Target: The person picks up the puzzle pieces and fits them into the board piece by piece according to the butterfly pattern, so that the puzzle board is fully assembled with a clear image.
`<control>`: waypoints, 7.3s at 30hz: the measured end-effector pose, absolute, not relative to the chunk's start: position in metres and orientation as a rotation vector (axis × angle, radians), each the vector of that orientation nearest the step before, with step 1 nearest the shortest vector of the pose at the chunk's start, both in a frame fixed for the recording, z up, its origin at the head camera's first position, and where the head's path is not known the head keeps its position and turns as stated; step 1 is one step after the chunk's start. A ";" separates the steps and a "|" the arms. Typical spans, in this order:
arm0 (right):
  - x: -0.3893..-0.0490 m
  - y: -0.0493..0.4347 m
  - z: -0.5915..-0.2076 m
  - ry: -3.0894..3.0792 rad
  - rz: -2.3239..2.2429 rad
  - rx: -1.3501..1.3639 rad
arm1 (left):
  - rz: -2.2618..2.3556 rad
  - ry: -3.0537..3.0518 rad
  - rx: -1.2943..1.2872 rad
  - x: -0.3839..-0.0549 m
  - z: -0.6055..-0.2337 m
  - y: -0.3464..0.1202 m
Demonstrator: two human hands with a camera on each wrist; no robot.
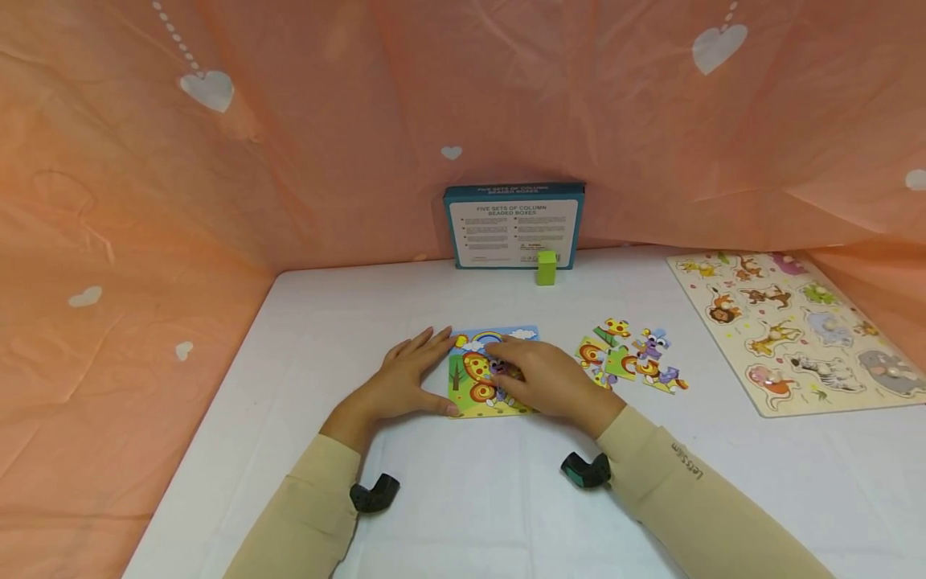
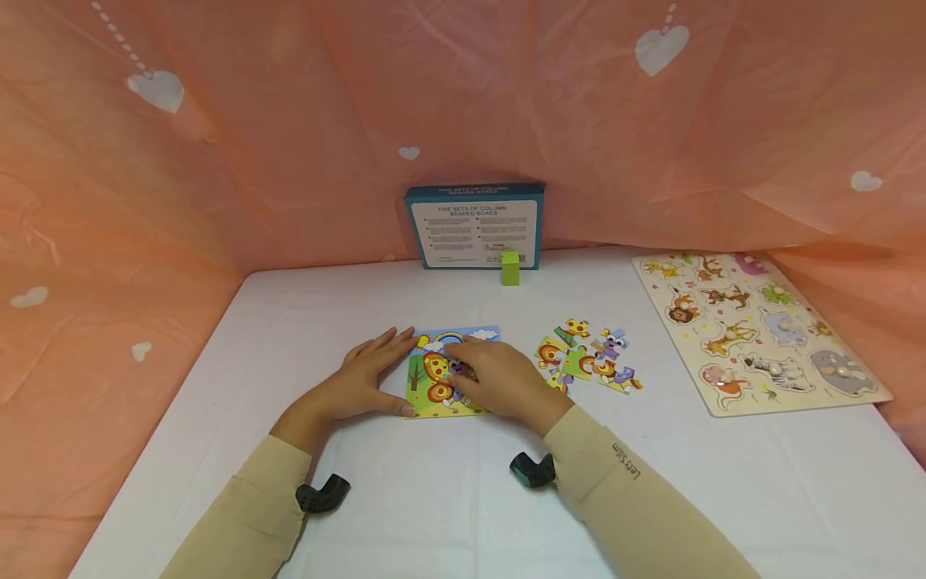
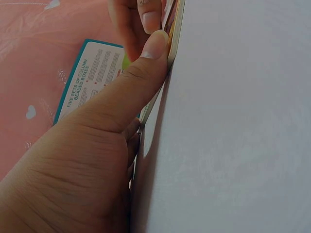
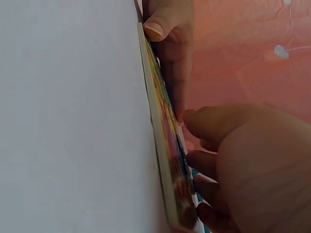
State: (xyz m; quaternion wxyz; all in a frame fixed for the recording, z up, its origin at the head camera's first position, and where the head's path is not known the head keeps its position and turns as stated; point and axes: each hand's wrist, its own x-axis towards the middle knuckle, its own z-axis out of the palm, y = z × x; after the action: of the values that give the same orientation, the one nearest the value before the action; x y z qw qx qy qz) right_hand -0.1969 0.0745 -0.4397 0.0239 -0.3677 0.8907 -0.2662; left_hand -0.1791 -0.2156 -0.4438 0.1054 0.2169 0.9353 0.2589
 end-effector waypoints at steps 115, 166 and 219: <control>-0.238 0.222 -0.422 2.681 -1.114 -0.213 | 0.821 2.740 0.611 -0.178 -0.444 -0.216; -0.202 0.100 -0.435 2.049 -1.903 -0.359 | 0.805 2.753 0.619 -0.179 -0.446 -0.216; -0.160 0.045 -0.433 2.723 -0.704 -1.188 | 0.793 2.751 0.659 -0.179 -0.442 -0.216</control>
State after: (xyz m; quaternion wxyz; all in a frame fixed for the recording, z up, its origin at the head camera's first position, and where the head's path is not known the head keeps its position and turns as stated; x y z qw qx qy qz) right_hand -0.1605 0.0445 -0.4333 0.0442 -0.3888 0.8910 -0.2304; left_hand -0.1794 -0.2162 -0.4422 0.1017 0.2233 0.9315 0.2686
